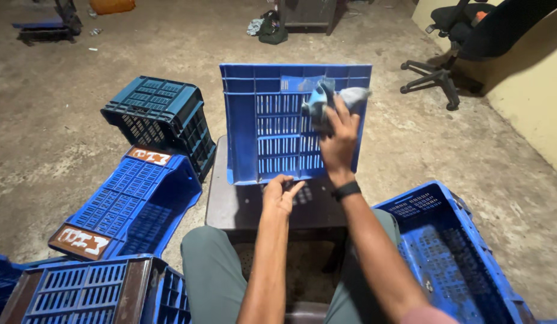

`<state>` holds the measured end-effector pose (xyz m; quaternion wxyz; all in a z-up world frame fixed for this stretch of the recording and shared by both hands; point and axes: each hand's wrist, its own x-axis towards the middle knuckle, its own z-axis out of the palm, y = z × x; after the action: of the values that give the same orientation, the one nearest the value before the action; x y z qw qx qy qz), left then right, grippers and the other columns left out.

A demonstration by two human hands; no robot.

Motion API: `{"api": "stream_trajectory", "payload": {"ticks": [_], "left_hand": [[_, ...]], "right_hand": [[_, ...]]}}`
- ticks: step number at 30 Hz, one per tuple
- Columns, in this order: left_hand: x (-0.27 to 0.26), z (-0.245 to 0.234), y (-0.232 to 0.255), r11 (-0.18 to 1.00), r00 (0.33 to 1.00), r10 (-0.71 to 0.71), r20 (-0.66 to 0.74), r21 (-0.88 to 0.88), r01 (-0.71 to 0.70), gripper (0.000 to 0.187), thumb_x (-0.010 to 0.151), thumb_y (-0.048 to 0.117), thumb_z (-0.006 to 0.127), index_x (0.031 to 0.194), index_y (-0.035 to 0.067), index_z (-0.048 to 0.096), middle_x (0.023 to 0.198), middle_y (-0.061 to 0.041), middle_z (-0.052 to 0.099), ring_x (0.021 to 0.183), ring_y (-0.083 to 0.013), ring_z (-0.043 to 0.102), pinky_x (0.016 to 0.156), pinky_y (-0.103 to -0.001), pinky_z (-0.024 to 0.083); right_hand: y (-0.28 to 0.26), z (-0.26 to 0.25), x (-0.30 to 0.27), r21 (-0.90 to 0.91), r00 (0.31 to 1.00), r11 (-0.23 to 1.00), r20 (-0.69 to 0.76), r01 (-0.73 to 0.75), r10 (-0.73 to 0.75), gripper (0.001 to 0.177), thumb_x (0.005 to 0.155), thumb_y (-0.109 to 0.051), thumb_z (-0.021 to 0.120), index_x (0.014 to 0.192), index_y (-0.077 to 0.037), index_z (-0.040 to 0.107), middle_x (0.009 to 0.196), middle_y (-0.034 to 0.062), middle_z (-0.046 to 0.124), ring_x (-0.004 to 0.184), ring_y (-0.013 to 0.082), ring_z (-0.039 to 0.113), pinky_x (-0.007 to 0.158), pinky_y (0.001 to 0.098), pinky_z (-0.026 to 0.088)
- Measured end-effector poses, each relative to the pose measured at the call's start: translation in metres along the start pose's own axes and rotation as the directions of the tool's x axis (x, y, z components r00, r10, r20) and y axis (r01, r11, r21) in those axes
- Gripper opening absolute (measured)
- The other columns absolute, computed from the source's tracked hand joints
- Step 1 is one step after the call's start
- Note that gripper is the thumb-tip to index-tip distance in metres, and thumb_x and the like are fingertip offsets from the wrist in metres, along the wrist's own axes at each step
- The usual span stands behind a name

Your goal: The person wipes the exterior and interior surfaces of blue plastic crates using a cloth. They rotate and reposition each crate to access different sides and then place the cleaned crate aside before picking up another.

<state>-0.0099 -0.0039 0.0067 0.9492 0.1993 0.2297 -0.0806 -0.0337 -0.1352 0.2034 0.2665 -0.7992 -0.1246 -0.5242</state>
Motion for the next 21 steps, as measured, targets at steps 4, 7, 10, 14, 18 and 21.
{"api": "stream_trajectory", "payload": {"ticks": [4, 7, 10, 14, 18, 21], "left_hand": [[0.013, -0.014, -0.005, 1.0, 0.999, -0.016, 0.039, -0.013, 0.017, 0.016, 0.077, -0.013, 0.058, 0.092, -0.006, 0.062, 0.093, -0.02, 0.064, 0.089, -0.0343, 0.067, 0.084, -0.06, 0.059], [0.025, -0.019, -0.007, 1.0, 0.999, 0.016, 0.039, 0.023, -0.017, 0.014, 0.079, -0.008, 0.058, 0.092, -0.009, 0.062, 0.093, -0.022, 0.067, 0.085, -0.0363, 0.071, 0.079, -0.057, 0.062], [0.034, -0.022, -0.011, 0.998, 0.999, 0.019, 0.033, 0.064, -0.021, 0.015, 0.083, 0.001, 0.059, 0.094, -0.008, 0.064, 0.09, -0.02, 0.069, 0.078, -0.0346, 0.072, 0.072, -0.053, 0.064], [0.03, -0.023, -0.009, 0.991, 1.0, -0.005, 0.017, 0.132, 0.003, 0.015, 0.089, 0.005, 0.063, 0.098, -0.006, 0.067, 0.093, -0.019, 0.07, 0.078, -0.0329, 0.071, 0.07, -0.045, 0.062], [0.017, -0.011, -0.005, 0.992, 1.0, 0.01, 0.028, 0.122, -0.013, 0.016, 0.087, 0.003, 0.058, 0.098, -0.007, 0.063, 0.099, -0.021, 0.068, 0.085, -0.0376, 0.073, 0.075, -0.052, 0.067], [0.004, -0.008, -0.011, 0.998, 1.0, 0.002, 0.008, 0.07, -0.003, 0.02, 0.091, 0.01, 0.058, 0.1, -0.008, 0.058, 0.101, -0.022, 0.062, 0.086, -0.0396, 0.069, 0.075, -0.057, 0.066]], "right_hand": [[-0.001, -0.009, -0.063, 0.0, 0.999, 0.999, 0.032, -0.044, 0.044, 0.042, 0.078, 0.015, 0.065, 0.112, -0.007, 0.077, 0.131, 0.0105, 0.072, 0.121, 0.0343, 0.065, 0.108, 0.0427, 0.047], [-0.014, -0.017, -0.11, 0.083, 0.997, 0.996, 0.076, -0.025, 0.019, 0.05, 0.066, 0.016, 0.061, 0.109, -0.004, 0.076, 0.127, 0.0134, 0.071, 0.12, 0.0394, 0.062, 0.104, 0.0445, 0.049], [-0.017, -0.016, -0.124, 0.144, 0.977, 0.976, 0.166, -0.162, 0.137, 0.046, 0.067, 0.016, 0.06, 0.105, -0.005, 0.076, 0.126, 0.01, 0.074, 0.115, 0.0357, 0.064, 0.096, 0.0406, 0.054], [-0.022, -0.013, -0.104, 0.152, 0.969, 0.974, 0.21, -0.166, 0.132, 0.052, 0.065, 0.015, 0.062, 0.108, -0.008, 0.078, 0.122, 0.0099, 0.074, 0.108, 0.0329, 0.065, 0.093, 0.0397, 0.055], [-0.032, -0.009, -0.045, 0.162, 0.994, 0.986, 0.093, 0.043, -0.059, 0.052, 0.075, 0.016, 0.062, 0.115, -0.013, 0.079, 0.126, 0.0076, 0.074, 0.111, 0.032, 0.066, 0.096, 0.04, 0.055], [-0.04, 0.005, 0.008, 0.161, 0.991, 0.978, 0.006, 0.13, -0.133, 0.048, 0.083, 0.012, 0.066, 0.121, -0.014, 0.078, 0.131, 0.0078, 0.072, 0.115, 0.0334, 0.065, 0.101, 0.0401, 0.053]]}}
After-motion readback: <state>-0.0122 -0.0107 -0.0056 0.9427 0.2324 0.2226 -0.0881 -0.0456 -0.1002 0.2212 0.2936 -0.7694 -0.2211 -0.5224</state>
